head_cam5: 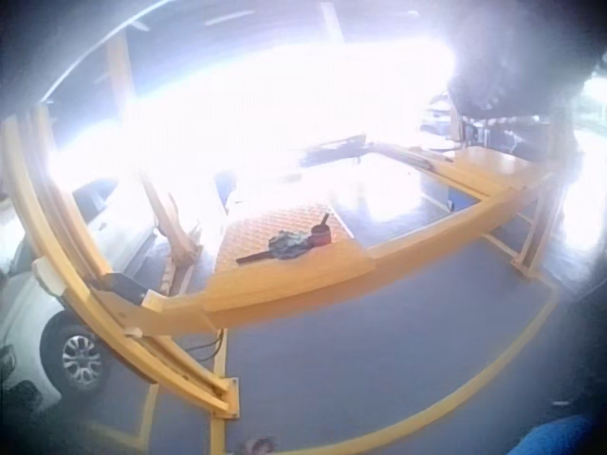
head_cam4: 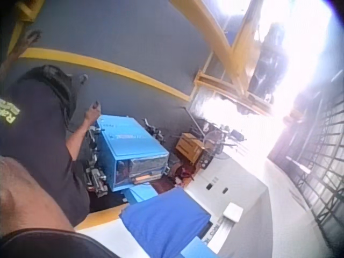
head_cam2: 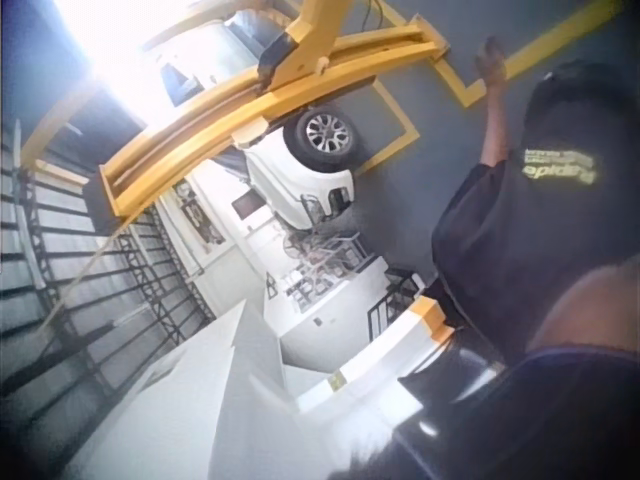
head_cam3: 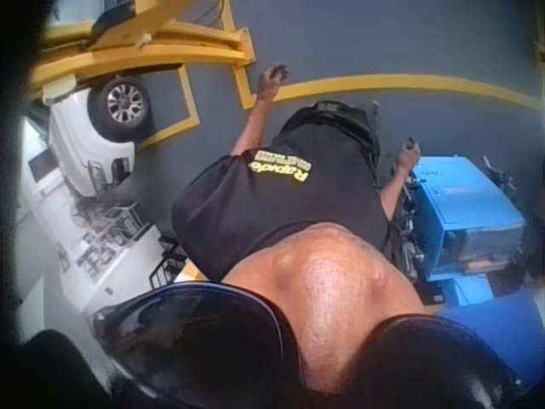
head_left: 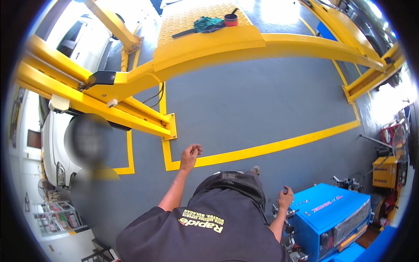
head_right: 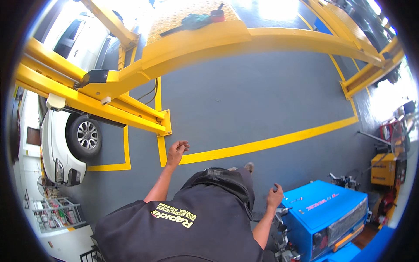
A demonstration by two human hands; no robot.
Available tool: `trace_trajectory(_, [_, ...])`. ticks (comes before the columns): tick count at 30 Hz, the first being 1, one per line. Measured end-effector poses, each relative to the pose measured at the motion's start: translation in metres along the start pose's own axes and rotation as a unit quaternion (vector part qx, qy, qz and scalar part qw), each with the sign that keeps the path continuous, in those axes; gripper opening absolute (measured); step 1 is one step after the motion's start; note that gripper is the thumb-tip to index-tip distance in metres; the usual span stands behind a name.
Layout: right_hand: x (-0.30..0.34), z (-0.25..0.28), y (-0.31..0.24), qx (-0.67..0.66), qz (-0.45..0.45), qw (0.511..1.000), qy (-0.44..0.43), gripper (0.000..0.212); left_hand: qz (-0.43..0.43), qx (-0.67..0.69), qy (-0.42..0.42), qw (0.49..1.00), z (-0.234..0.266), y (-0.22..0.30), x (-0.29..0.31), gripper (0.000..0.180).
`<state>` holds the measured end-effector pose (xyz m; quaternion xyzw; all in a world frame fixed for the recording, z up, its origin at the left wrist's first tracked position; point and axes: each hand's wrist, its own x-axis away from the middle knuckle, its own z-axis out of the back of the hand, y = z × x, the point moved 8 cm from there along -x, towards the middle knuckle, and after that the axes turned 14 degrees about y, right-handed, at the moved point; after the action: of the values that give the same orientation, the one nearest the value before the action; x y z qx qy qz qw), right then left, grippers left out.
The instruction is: The person assembles a steering column by hand, applying grease to joints and inserting components into the metal frame. They use a small brush to spread grease and handle the column parts on a yellow lift platform before moving the assembly to a blue tool cabinet.
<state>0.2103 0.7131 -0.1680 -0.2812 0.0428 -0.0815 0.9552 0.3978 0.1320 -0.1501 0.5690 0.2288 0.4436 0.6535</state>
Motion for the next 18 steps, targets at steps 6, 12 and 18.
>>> trace_trajectory(6, [-0.110, -0.028, -0.107, -0.064, 0.100, 0.993, -0.002, 0.033, -0.212, -0.100, 0.079, 0.969, -0.007, 0.198, -0.065, 0.019])
trace_trajectory(12, [-0.219, -0.028, -0.236, -0.131, 0.200, 0.971, 0.017, 0.026, -0.363, -0.098, 0.211, 0.902, -0.024, 0.367, -0.141, 0.020])
trace_trajectory(18, [-0.303, -0.026, -0.392, -0.231, 0.308, 0.923, 0.022, 0.024, -0.433, -0.186, 0.217, 0.855, -0.040, 0.478, -0.244, 0.026])
